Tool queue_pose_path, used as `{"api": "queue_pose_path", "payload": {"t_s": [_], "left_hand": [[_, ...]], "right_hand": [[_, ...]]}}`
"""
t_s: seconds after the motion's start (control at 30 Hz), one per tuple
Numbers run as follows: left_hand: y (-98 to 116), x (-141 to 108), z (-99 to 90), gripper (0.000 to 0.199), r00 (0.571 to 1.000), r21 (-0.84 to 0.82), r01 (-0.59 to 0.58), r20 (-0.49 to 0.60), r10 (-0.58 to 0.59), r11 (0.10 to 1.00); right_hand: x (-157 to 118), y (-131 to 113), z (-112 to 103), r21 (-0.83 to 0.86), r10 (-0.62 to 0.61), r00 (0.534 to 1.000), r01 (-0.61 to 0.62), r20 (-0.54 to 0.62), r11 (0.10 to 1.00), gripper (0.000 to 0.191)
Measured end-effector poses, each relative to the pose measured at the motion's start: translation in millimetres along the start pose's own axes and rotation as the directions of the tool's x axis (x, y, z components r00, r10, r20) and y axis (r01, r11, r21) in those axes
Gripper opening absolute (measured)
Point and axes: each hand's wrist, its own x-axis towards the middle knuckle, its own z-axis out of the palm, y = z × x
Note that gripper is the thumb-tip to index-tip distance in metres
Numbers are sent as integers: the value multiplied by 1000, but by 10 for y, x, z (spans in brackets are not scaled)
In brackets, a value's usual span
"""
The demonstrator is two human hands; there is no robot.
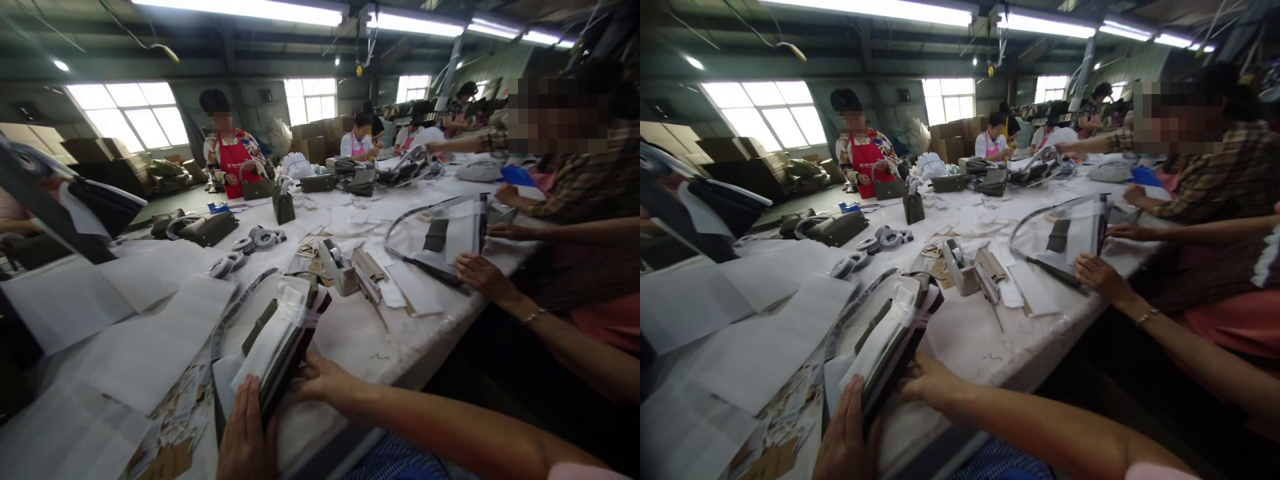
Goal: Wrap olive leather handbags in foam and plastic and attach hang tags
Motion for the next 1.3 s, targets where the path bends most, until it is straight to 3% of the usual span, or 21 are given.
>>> {"api": "queue_pose_path", "payload": {"t_s": [0.07, 0.1, 0.13, 0.17, 0.23, 0.33, 0.47, 0.6, 0.8, 0.93, 1.03, 1.1, 1.2, 1.3], "left_hand": [[-35, 0, -1, 71, 1000, -25, 2, -10, -2, 1000], [-45, 3, -4, 71, 1000, -38, 5, -11, -5, 999], [-51, 7, -7, 72, 1000, -52, 0, -13, -1, 999], [-54, 11, -10, 72, 1000, -68, -10, -9, 10, 998], [-58, 15, -10, 73, 1000, -88, -17, 3, 18, 996], [-91, 4, 10, 74, 1000, -91, -23, 10, 24, 996], [-174, -15, 54, 74, 995, -96, -101, 6, 102, 990], [-204, -9, 72, 74, 993, -109, -115, 11, 117, 987], [-180, -5, 81, 73, 996, -139, -86, -19, 84, 987], [-175, 10, 73, 74, 995, -153, -92, -39, 87, 984], [-141, 28, 44, 73, 996, -154, -84, -51, 77, 985], [-101, 37, 13, 72, 998, -142, -53, -48, 46, 988], [-38, 43, -37, 68, 999, -111, 14, -43, -19, 994], [6, 40, -74, 66, 996, -76, 69, -47, -73, 995]], "right_hand": [[-93, -106, -348, -378, -121, 991, 132, 53, 916, 40], [-153, -181, -570, -589, -234, 971, 217, 48, 779, 32], [-217, -268, -816, -767, -367, 928, 278, 60, 578, 28], [-283, -361, -1077, -892, -474, 879, 258, 57, 371, 25], [-401, -549, -1593, -999, -600, 800, 41, 24, 15, 27], [-503, -758, -2201, -990, -633, 772, -123, -53, -67, 31], [-489, -832, -2554, -974, -570, 815, -199, -106, -103, 26], [-420, -856, -2605, -955, -517, 839, -268, -167, -127, 26], [-446, -1002, -2560, -937, -491, 835, -335, -248, -98, 32], [-579, -1067, -2381, -957, -464, 849, -291, -251, -16, 30], [-726, -1026, -2107, -975, -424, 880, -217, -215, 44, 28], [-818, -911, -1847, -975, -427, 879, -160, -211, 152, 28], [-908, -592, -1365, -894, -423, 872, -36, -247, 448, 32], [-957, -216, -886, -733, -326, 925, 84, -194, 675, 33]]}}
